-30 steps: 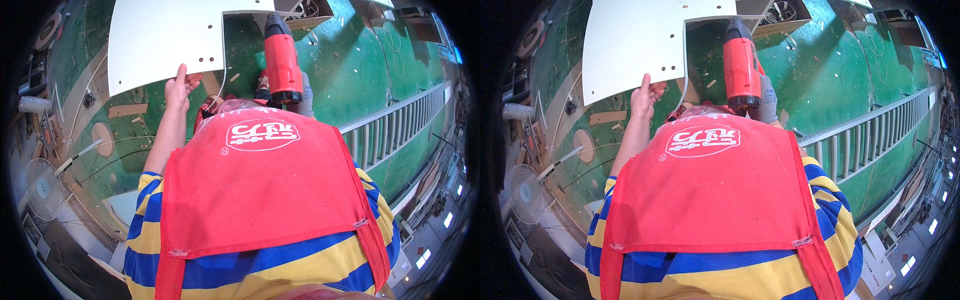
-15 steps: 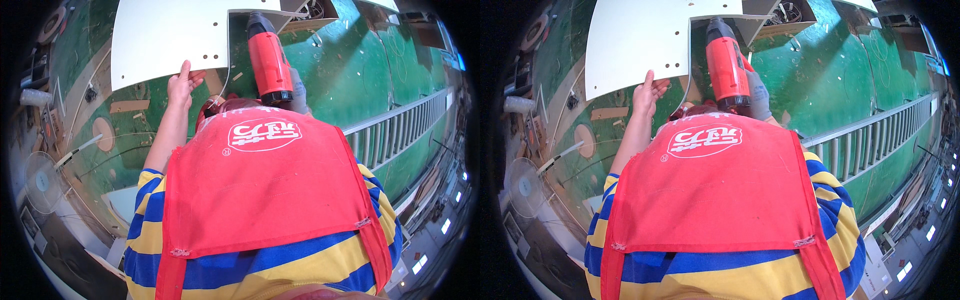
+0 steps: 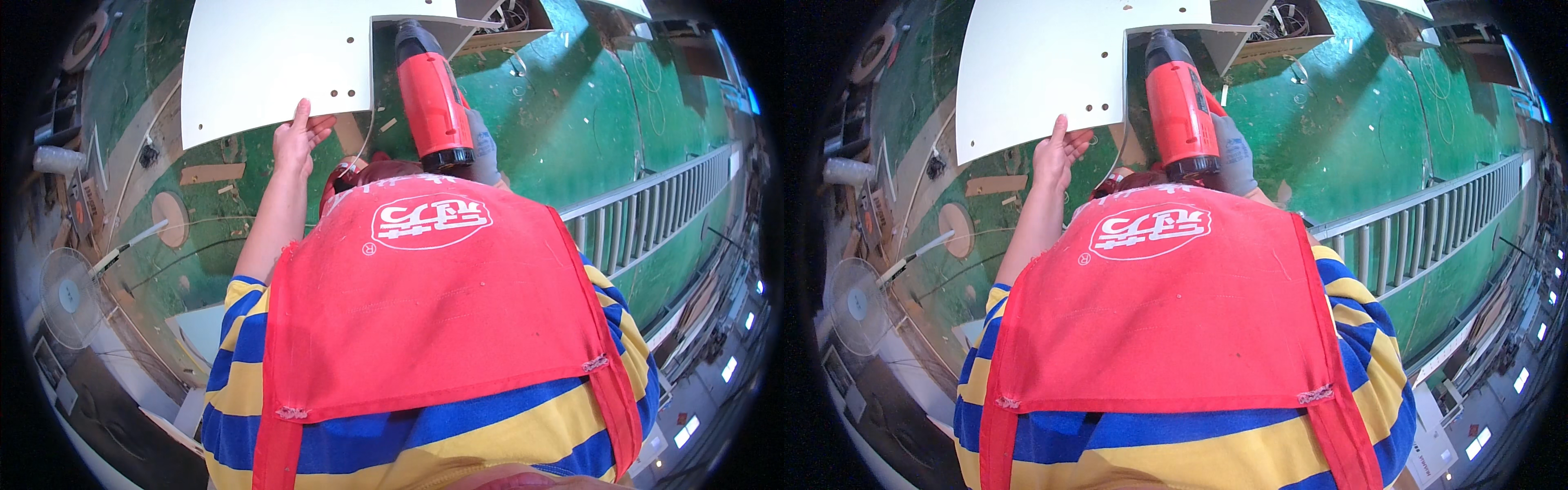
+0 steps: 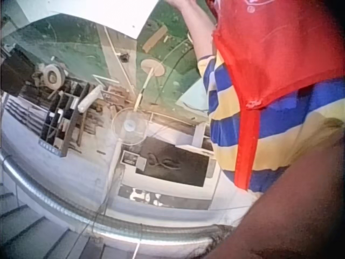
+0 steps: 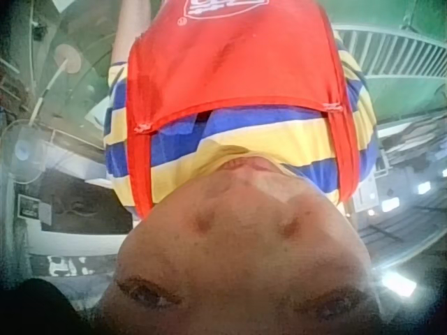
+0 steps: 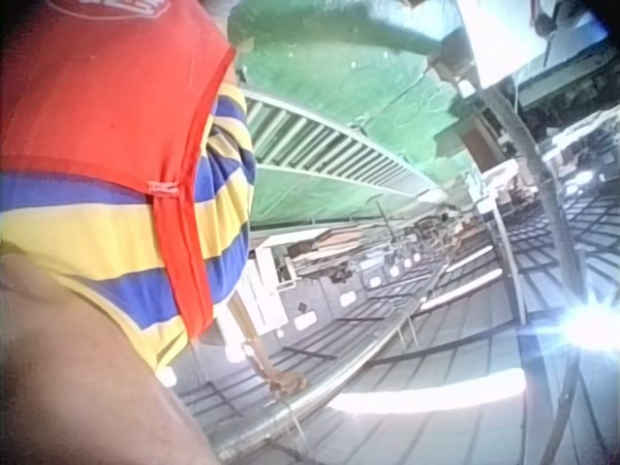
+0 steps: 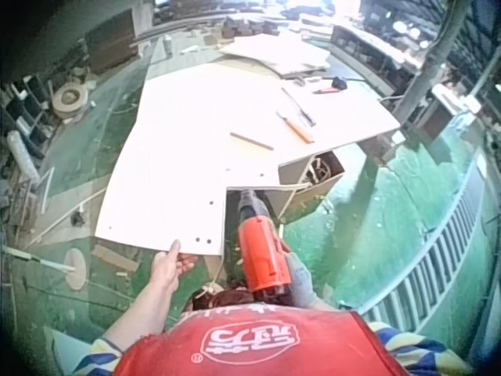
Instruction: The person assembles a white cabinet panel by applying edge banding to the cut edges. They use a heat gun to soften the adhesive, press the banding into place with a small wooden block, and trim the excess with a utility knife. The process is repeated on multiple edges of the panel.
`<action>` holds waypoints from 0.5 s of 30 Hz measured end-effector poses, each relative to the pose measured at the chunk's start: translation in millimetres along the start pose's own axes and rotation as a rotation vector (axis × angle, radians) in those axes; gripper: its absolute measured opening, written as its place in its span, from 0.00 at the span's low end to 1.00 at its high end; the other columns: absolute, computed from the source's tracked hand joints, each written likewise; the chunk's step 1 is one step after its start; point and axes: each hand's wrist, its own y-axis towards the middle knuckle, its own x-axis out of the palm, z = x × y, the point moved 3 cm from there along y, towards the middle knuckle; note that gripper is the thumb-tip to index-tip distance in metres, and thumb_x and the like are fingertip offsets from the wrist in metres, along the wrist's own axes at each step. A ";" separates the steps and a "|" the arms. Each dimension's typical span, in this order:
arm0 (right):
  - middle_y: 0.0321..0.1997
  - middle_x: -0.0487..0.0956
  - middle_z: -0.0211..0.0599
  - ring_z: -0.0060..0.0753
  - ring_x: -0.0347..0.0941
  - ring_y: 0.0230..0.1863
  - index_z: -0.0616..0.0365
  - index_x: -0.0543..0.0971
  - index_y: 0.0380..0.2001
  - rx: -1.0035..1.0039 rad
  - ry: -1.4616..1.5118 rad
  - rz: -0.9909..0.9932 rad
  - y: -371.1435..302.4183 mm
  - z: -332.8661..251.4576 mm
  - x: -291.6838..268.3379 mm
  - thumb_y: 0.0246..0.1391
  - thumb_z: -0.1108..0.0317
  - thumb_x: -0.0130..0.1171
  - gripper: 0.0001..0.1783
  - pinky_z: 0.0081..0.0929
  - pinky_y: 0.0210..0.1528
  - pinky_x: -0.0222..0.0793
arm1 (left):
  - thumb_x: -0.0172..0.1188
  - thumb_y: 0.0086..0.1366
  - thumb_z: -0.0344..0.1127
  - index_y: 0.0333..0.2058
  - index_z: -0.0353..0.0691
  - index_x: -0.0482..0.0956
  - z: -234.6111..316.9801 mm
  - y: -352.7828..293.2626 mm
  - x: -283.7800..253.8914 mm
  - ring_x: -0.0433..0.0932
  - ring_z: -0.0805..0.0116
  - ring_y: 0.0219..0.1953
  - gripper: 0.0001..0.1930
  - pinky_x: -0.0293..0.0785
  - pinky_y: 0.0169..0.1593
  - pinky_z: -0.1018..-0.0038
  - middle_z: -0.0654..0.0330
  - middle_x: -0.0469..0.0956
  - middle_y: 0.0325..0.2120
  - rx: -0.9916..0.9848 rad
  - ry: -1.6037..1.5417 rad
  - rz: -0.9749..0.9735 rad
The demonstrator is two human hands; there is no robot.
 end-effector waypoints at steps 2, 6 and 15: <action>0.45 0.79 0.35 0.31 0.77 0.43 0.56 0.74 0.51 0.271 0.434 -0.009 -2.5 -1.8 -3.9 0.64 0.58 0.51 0.18 0.30 0.47 0.74 | 0.59 0.67 0.53 0.45 0.28 0.74 -0.9 0.8 -1.0 0.84 0.61 0.38 0.28 0.81 0.38 0.74 0.49 0.83 0.36 0.002 -0.006 -0.003; 0.45 0.79 0.35 0.32 0.76 0.44 0.56 0.74 0.52 0.451 1.036 0.015 -18.4 -54.5 -6.4 0.59 0.60 0.58 0.20 0.32 0.49 0.72 | 0.60 0.67 0.54 0.45 0.27 0.75 -3.5 4.6 -3.7 0.84 0.60 0.38 0.28 0.81 0.38 0.74 0.49 0.83 0.36 -0.002 -0.005 -0.003; 0.43 0.79 0.32 0.25 0.76 0.42 0.51 0.74 0.50 0.261 0.773 0.126 -28.1 -21.0 -34.6 0.67 0.53 0.47 0.17 0.29 0.46 0.72 | 0.59 0.67 0.54 0.45 0.28 0.75 -1.5 1.9 -3.3 0.84 0.60 0.38 0.28 0.80 0.39 0.74 0.49 0.83 0.36 -0.004 -0.007 -0.013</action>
